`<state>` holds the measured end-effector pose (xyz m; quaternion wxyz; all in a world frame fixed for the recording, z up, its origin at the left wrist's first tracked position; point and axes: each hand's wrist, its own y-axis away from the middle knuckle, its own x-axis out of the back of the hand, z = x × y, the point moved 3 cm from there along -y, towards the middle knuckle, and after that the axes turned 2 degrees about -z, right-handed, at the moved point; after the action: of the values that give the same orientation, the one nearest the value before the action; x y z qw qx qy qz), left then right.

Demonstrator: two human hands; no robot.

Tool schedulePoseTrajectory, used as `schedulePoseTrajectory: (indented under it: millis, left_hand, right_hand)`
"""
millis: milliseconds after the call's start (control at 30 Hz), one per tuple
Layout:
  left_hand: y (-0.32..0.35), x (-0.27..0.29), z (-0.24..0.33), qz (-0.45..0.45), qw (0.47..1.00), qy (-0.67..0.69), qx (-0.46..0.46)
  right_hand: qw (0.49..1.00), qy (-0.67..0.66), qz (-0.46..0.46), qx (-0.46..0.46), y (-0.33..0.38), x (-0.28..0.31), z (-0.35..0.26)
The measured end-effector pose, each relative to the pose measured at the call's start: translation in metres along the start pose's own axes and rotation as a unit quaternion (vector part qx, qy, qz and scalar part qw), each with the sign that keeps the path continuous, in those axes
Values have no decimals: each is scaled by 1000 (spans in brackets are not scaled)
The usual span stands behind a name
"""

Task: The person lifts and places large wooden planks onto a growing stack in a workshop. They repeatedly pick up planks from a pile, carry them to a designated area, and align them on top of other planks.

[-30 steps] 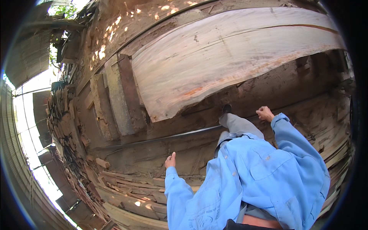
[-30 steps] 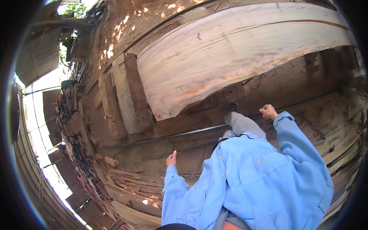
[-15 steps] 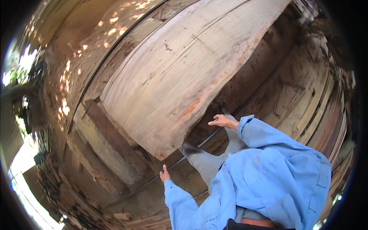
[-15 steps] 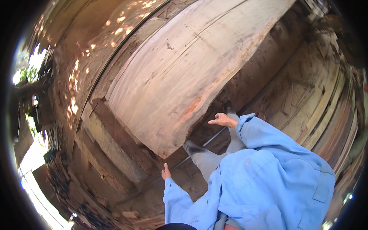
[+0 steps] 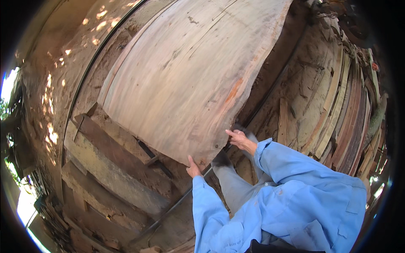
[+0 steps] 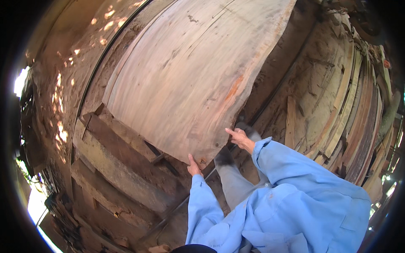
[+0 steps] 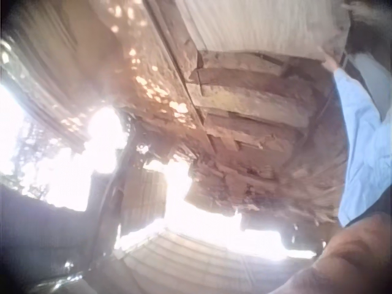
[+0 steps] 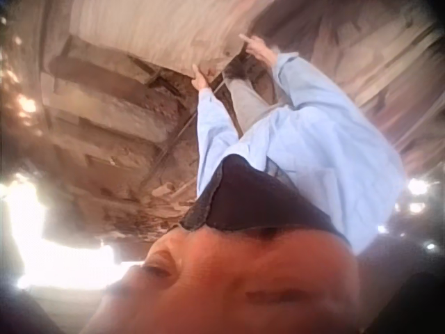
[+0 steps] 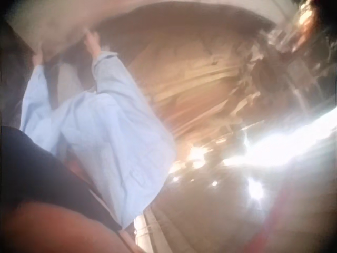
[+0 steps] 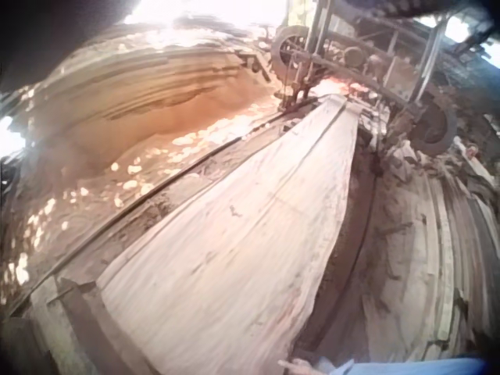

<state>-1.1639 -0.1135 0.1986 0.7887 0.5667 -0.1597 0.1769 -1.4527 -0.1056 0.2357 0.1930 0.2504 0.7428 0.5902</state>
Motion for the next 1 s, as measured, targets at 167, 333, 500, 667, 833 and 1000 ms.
schedulePoseTrajectory:
  millis: [167, 333, 500, 667, 833, 1000]
  left_hand:
    - [42, 8, -13, -89, 989, 93, 71]
    - [108, 72, -68, -15, 993, 7, 120]
    - [40, 74, -34, -22, 976, -204, -72]
    - [23, 1, -30, -181, 981, 60, 42]
    - [49, -11, -8, -190, 972, 127, 62]
    - [93, -6, -15, -218, 934, 278, 56]
  right_hand:
    - [998, -52, -2, 40, -1, -10, 6]
    - [998, -30, 32, 45, 17, -4, 9]
    - [995, -68, -6, 66, 4, -4, 8]
    - [994, -44, -1, 103, -27, -2, 13]
    - [984, -26, 27, 175, -6, 4, 11]
    - [979, 32, 89, 180, 54, 15, 1]
